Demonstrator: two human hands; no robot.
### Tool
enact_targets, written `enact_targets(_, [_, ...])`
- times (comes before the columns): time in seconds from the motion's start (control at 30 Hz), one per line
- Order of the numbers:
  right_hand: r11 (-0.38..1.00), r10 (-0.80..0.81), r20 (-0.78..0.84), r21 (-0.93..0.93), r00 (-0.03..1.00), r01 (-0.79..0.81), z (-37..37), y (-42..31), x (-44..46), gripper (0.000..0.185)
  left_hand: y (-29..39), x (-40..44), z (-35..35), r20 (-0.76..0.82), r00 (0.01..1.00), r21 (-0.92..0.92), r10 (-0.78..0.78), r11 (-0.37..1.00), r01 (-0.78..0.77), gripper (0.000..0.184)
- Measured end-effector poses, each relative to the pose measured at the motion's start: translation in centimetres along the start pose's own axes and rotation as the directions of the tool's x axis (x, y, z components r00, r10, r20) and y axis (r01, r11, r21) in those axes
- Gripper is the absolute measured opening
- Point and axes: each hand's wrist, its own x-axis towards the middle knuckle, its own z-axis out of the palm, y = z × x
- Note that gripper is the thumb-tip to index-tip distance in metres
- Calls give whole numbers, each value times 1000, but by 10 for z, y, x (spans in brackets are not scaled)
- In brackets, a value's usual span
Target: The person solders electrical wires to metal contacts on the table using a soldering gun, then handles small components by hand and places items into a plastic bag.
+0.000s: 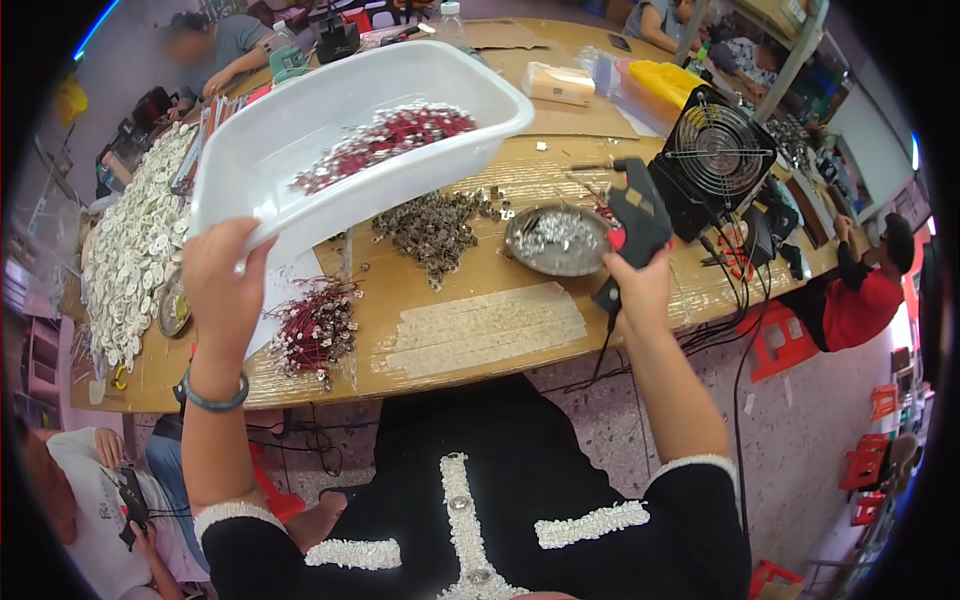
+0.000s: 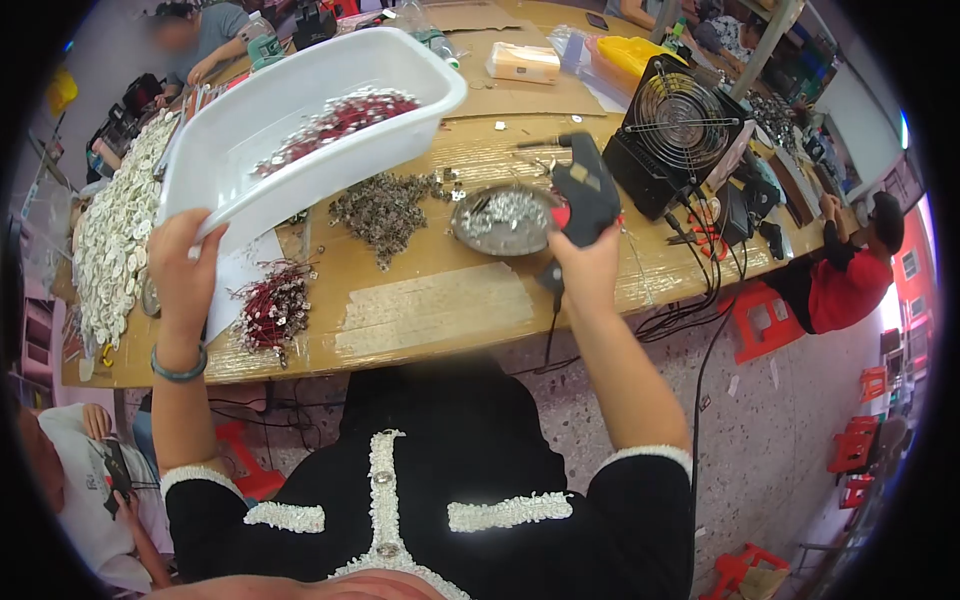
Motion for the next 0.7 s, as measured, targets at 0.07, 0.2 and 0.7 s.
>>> enact_targets(0.07, [998,55,-38,46,998,-53,-11,0,-25,59,11,10,17,-1,1000,-54,-7,999,7,15])
enact_targets(0.2, [995,28,-118,98,993,-16,-37,8,-58,54,34,28,59,18,1000,-156,16,988,-13,16])
enact_targets(0.7, [946,156,-27,291,987,-142,-64,-1,-61,48,115,77,171,33,988,-287,151,948,-135,15])
